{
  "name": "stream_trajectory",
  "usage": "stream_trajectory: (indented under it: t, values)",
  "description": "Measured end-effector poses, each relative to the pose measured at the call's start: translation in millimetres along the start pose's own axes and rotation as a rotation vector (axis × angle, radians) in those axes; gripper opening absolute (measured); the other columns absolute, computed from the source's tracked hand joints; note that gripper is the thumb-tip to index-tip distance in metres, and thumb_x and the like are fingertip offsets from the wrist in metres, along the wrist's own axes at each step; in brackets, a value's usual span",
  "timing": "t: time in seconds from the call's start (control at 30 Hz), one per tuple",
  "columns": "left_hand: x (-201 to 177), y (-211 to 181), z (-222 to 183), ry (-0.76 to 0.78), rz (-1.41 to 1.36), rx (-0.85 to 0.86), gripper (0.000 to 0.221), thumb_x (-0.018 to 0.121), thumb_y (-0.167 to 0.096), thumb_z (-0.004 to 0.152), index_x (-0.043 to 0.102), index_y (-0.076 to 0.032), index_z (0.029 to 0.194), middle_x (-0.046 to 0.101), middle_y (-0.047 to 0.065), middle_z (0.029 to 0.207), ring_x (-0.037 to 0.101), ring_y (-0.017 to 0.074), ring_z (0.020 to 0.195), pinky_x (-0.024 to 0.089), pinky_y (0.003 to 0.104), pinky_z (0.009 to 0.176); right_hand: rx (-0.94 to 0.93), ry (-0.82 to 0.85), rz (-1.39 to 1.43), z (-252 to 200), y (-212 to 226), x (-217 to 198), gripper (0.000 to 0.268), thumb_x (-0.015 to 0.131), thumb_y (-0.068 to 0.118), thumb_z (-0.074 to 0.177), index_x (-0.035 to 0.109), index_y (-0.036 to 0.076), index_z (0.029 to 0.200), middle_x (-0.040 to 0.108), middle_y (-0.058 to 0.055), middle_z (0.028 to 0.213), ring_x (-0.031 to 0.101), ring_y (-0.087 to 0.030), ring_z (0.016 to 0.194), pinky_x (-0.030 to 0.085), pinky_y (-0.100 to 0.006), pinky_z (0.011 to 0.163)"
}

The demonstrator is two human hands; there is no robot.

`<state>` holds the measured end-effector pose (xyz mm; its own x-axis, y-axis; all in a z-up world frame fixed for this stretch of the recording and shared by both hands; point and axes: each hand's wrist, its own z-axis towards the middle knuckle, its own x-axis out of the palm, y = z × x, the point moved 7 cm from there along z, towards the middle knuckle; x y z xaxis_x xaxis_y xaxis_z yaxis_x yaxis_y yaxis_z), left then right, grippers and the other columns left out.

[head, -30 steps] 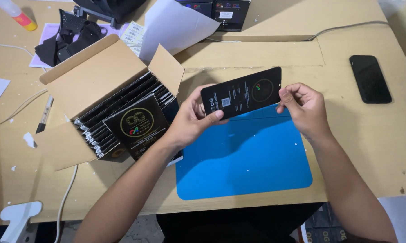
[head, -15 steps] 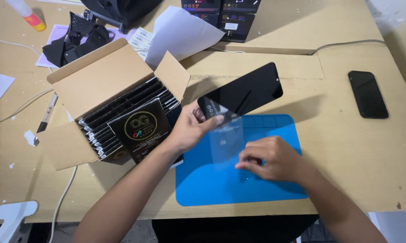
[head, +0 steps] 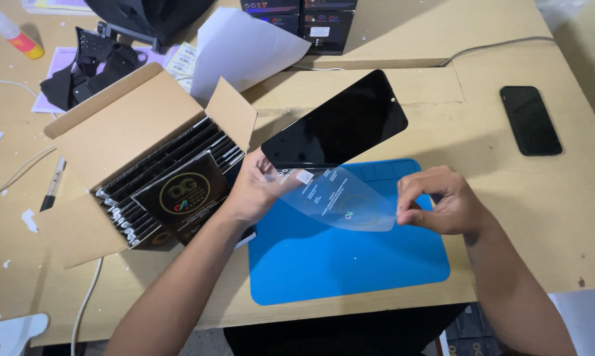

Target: Unboxing and inspecting mobile phone screen replacement assemblies at a repair workstation.

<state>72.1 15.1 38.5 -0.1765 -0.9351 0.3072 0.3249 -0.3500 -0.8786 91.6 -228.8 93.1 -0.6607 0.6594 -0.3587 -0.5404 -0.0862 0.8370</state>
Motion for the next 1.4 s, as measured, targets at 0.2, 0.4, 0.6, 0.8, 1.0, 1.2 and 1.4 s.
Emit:
stream_trajectory:
  t: [0.2, 0.4, 0.6, 0.8, 1.0, 1.2, 1.4]
  values:
    - [0, 1, 3, 0.014, -0.037, 0.007, 0.042, 0.074, 0.011, 0.082, 0.068, -0.002, 0.121, 0.073, 0.015, 0.105, 0.070, 0.0223, 0.101, 0.060, 0.041, 0.086, -0.046, -0.036, 0.044, 1, 3, 10, 0.020, 0.086, 0.020, 0.081, 0.077, 0.009, 0.067, 0.062, -0.003, 0.053, 0.052, -0.011, 0.045, 0.051, -0.025, 0.046]
    - [-11, 26, 1, -0.025, 0.050, -0.133, 0.030, 0.074, 0.003, 0.087, 0.069, -0.005, 0.115, 0.072, 0.011, 0.097, 0.072, 0.0189, 0.090, 0.064, 0.036, 0.077, -0.030, -0.302, -0.063, -12, -18, -16, 0.025, 0.078, 0.021, 0.091, 0.068, 0.003, 0.075, 0.062, -0.012, 0.076, 0.059, -0.019, 0.068, 0.050, -0.030, 0.064]
    - [2, 42, -9, 0.040, 0.104, -0.493, 0.025, 0.063, 0.001, 0.089, 0.072, 0.002, 0.113, 0.069, 0.015, 0.094, 0.070, 0.0227, 0.082, 0.065, 0.044, 0.070, 0.178, -0.559, -0.180, -13, -28, -28, 0.030, 0.063, 0.020, 0.107, 0.057, 0.004, 0.082, 0.052, -0.013, 0.113, 0.054, -0.018, 0.112, 0.043, -0.031, 0.097]
    - [-6, 55, -12, 0.038, -0.059, -0.579, 0.024, 0.058, -0.012, 0.095, 0.077, 0.001, 0.102, 0.067, 0.013, 0.080, 0.069, 0.0208, 0.069, 0.063, 0.040, 0.058, 0.503, -0.735, 0.190, -16, -47, -20, 0.021, 0.060, 0.024, 0.105, 0.065, 0.005, 0.097, 0.066, -0.007, 0.110, 0.061, -0.011, 0.094, 0.046, -0.022, 0.077]
    - [-36, 104, -16, 0.023, -0.094, -0.590, 0.032, 0.054, -0.022, 0.100, 0.077, 0.000, 0.096, 0.066, 0.010, 0.072, 0.070, 0.0189, 0.065, 0.062, 0.036, 0.060, 0.452, -0.731, 0.269, -29, -63, -30, 0.022, 0.061, 0.026, 0.105, 0.067, 0.004, 0.104, 0.068, -0.008, 0.109, 0.073, -0.020, 0.095, 0.059, -0.031, 0.078]
    - [-11, 61, -8, 0.013, -0.079, -0.585, 0.041, 0.052, -0.030, 0.104, 0.075, 0.003, 0.098, 0.071, 0.014, 0.074, 0.075, 0.0221, 0.069, 0.064, 0.038, 0.062, 0.352, -0.656, 0.268, -28, -59, -31, 0.023, 0.061, 0.024, 0.105, 0.062, 0.005, 0.093, 0.063, -0.011, 0.115, 0.073, -0.022, 0.097, 0.059, -0.032, 0.082]
    - [-4, 48, -7, -0.012, -0.078, -0.575, 0.042, 0.054, -0.031, 0.104, 0.074, 0.005, 0.099, 0.068, 0.014, 0.071, 0.075, 0.0211, 0.069, 0.065, 0.039, 0.064, 0.297, -0.591, 0.257, -31, -68, -34, 0.026, 0.061, 0.023, 0.104, 0.062, 0.002, 0.088, 0.060, -0.014, 0.112, 0.073, -0.024, 0.097, 0.060, -0.035, 0.085]
